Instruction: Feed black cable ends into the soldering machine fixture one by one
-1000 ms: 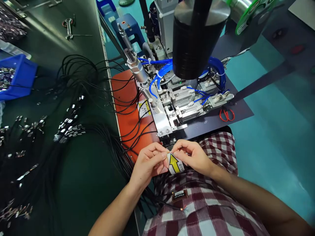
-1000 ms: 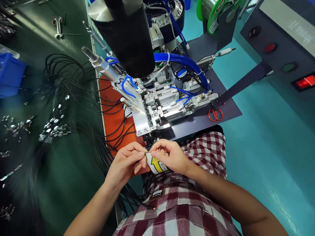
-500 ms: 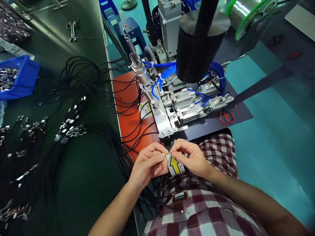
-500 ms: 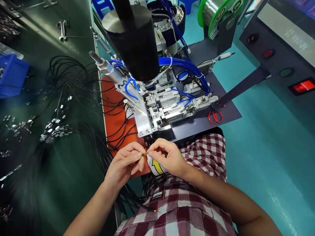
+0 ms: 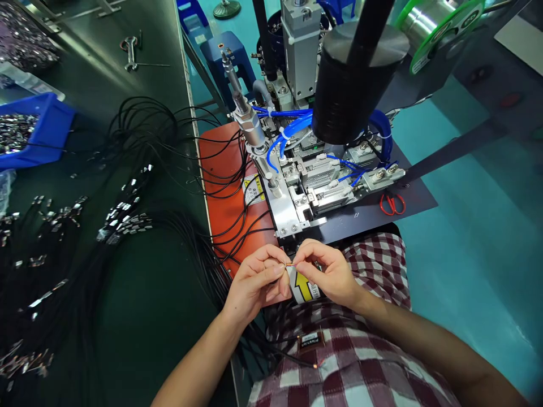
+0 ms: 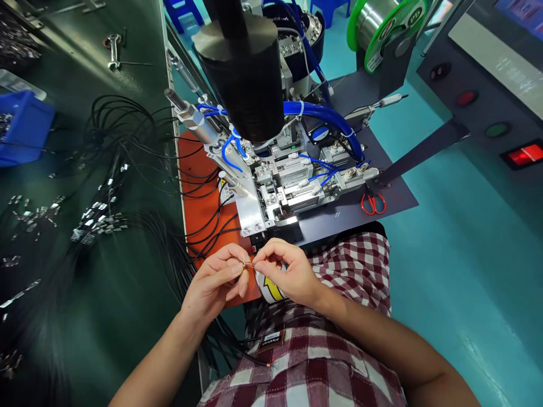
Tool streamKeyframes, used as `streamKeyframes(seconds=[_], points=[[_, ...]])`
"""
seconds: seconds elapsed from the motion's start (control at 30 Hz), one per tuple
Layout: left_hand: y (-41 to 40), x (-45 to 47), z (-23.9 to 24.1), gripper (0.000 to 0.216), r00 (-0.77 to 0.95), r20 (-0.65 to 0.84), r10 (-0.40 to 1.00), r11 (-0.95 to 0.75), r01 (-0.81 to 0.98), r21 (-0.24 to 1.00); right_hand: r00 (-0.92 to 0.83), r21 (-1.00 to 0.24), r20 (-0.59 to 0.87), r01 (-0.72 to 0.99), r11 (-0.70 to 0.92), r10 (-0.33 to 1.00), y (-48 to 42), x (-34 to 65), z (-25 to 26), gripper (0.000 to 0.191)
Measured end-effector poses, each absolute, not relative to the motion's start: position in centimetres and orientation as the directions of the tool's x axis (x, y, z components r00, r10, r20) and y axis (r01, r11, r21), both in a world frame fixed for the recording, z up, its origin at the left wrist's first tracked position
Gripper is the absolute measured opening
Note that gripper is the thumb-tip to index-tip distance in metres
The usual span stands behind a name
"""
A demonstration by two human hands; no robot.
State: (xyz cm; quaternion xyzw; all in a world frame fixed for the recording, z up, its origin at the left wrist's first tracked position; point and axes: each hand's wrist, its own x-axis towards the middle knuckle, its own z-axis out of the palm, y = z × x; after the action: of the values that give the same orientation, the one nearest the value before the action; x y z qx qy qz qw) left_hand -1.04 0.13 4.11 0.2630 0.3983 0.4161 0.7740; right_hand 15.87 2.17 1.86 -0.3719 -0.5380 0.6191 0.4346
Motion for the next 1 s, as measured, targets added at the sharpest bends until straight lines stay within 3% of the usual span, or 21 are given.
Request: streamKeyframes(seconds=[0.27,0.63,1.0], points=[[0.3,-1.6,3.9,0.013,0.36,-0.388,0.848,0.524,-0.467,0.713,-0.315,-0.992,0.056,-0.123,0.017,0.947,2.1,15.0,2.0,0.017],[0.4,-1.9,3.7,0.013,0.377,-0.382,0.844,0.535,-0.528,0.66,-0.254,-0.986,0.164,-0.05,0.156,0.953,2.6,14.4,1.7,0.005],[0.5,-2.0,3.3,0.013,0.365,-0.366,0.856,0.514,-0.53,0.675,-0.27,-0.989,0.148,-0.034,0.144,0.951,3.0,14.5,2.1,0.005]])
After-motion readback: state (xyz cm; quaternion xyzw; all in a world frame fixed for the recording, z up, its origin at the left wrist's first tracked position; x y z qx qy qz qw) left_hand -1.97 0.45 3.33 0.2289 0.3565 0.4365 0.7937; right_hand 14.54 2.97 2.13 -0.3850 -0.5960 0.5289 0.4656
